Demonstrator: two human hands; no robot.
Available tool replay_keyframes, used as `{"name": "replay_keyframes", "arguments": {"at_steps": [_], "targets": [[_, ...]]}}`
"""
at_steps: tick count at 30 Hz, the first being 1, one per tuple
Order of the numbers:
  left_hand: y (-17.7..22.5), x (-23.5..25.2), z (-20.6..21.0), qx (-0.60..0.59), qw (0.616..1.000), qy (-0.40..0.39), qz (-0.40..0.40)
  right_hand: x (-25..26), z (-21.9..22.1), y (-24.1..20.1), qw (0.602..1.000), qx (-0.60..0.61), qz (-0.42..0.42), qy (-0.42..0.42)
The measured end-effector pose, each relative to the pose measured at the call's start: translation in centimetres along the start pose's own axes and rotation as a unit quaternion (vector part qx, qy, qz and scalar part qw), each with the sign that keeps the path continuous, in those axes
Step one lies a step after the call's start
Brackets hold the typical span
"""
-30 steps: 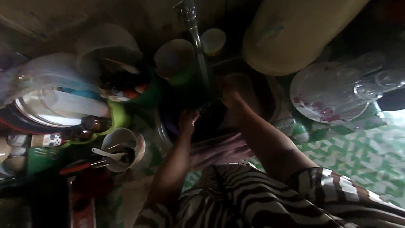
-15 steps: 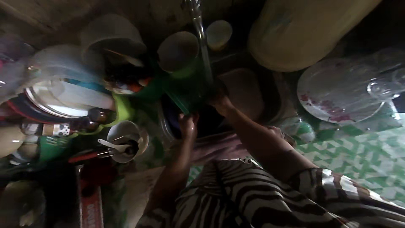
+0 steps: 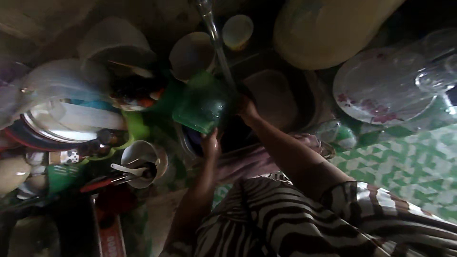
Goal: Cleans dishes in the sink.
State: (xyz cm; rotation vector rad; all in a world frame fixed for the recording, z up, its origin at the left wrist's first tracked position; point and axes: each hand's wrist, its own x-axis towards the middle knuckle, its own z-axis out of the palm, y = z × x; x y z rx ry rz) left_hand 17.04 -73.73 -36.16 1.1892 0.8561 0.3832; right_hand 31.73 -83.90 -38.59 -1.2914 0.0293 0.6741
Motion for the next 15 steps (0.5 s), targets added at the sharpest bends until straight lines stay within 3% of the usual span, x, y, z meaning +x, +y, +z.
{"name": "replay_keyframes", "arguments": {"at_steps": [3,8,15], "targets": [[0.2,-0.4,-0.1,0.022,0.999,-0.005,0.039,-0.2,0.3,-0.5,1.0,0.027,0.004,0.007],[1.7,-1.0,-0.5,0.123,0.989,-0.004,0.084,0.5,0.5,-0.3,0.997,-0.065,-0.025,0.012],[5.0,-0.9,-1.7,0.162,0.985,0.015,0.051,2.3,-0.5,-0.1,0.987,-0.147,-0.049,0.031]]}}
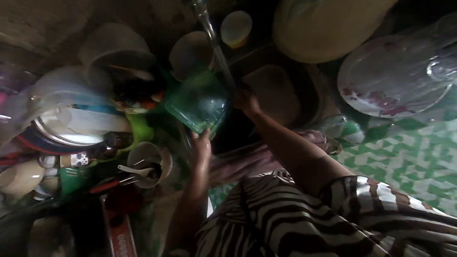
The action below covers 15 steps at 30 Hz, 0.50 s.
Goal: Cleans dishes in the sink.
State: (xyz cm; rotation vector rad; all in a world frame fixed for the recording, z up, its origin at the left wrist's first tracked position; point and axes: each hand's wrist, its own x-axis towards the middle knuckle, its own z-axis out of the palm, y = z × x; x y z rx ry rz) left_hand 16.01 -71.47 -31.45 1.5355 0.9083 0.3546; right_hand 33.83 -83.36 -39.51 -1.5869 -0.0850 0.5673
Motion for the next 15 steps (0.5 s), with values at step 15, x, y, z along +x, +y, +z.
{"name": "replay_keyframes", "arguments": {"at_steps": [15], "targets": [[1.5,1.1,-0.1,-0.001,0.999,0.023,-0.025,-0.8,-0.9,-2.8,0.968,0.155,0.158,-0.118]]}}
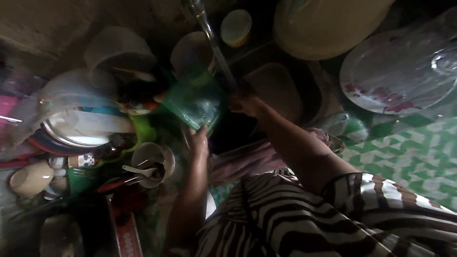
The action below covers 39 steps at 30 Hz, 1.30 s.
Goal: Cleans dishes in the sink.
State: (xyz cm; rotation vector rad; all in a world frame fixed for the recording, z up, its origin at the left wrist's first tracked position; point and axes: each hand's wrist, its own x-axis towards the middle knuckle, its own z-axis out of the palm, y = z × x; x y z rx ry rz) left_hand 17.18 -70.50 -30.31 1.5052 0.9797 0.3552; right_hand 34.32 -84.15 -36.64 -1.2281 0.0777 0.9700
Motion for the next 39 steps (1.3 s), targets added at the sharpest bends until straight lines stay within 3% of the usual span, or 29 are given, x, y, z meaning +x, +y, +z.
{"name": "replay_keyframes", "arguments": {"at_steps": [6,16,22,27,33,36,39], "targets": [[-0.2,0.3,2.5,-0.042,0.999,-0.026,-0.01,-0.5,-0.8,0.8,0.998,0.017,-0.053,0.027],[1.8,0.8,1.4,0.029,0.996,-0.083,0.024,-0.8,-2.5,0.5,0.998,0.028,-0.062,-0.005],[4.1,1.8,0.4,0.083,0.99,-0.115,-0.028,-0.2,-1.8,0.6,0.995,-0.081,-0.059,0.0],[6.0,3.1,-0.9,0.129,0.98,-0.143,-0.046,-0.8,-1.3,-0.5,0.969,-0.234,-0.079,-0.006],[7.5,4.0,-1.7,0.173,0.97,-0.162,-0.057,-1.2,-0.8,-0.7,0.966,-0.239,-0.101,0.023],[7.4,3.9,-1.6,0.111,0.986,-0.124,-0.029,-1.4,-0.4,-0.8,0.98,-0.184,-0.078,0.023],[5.8,3.9,-0.7,-0.066,0.997,-0.044,0.021,-1.2,-0.2,-0.5,0.991,-0.103,-0.086,0.015]]}}
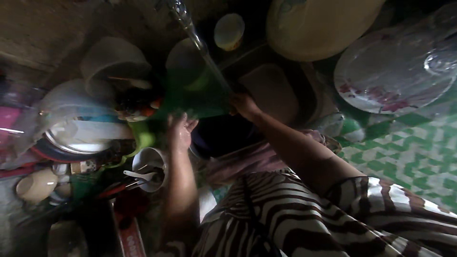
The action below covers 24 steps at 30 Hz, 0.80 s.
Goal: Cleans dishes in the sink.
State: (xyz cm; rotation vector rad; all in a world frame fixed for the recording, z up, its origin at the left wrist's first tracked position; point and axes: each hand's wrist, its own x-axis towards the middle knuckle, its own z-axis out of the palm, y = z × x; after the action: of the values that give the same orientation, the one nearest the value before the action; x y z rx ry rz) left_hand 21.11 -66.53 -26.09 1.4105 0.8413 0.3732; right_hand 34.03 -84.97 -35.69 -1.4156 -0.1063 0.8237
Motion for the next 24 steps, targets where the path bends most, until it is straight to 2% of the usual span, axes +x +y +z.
{"name": "replay_keyframes", "arguments": {"at_steps": [2,4,8,11,16,24], "targets": [[-1.1,-0.3,1.4,-0.065,0.998,0.012,0.012,0.4,0.1,0.9,0.997,0.069,-0.017,-0.01],[-2.5,-0.7,3.6,-0.059,0.998,0.005,-0.005,0.3,0.3,1.2,0.994,0.099,-0.028,-0.031],[-5.3,-0.8,7.1,-0.034,0.999,-0.027,-0.021,-0.2,0.7,1.2,0.994,0.091,-0.043,-0.043],[-5.9,-0.3,8.0,-0.008,0.999,-0.031,-0.001,-0.4,0.3,1.2,0.994,0.088,-0.027,-0.055],[-6.1,-0.3,7.7,0.073,0.996,-0.049,0.017,-0.9,0.8,2.3,0.991,0.132,-0.008,-0.035],[-4.3,-1.7,2.8,0.232,0.967,-0.091,-0.05,0.3,0.1,2.8,0.977,0.206,0.029,0.045]]}}
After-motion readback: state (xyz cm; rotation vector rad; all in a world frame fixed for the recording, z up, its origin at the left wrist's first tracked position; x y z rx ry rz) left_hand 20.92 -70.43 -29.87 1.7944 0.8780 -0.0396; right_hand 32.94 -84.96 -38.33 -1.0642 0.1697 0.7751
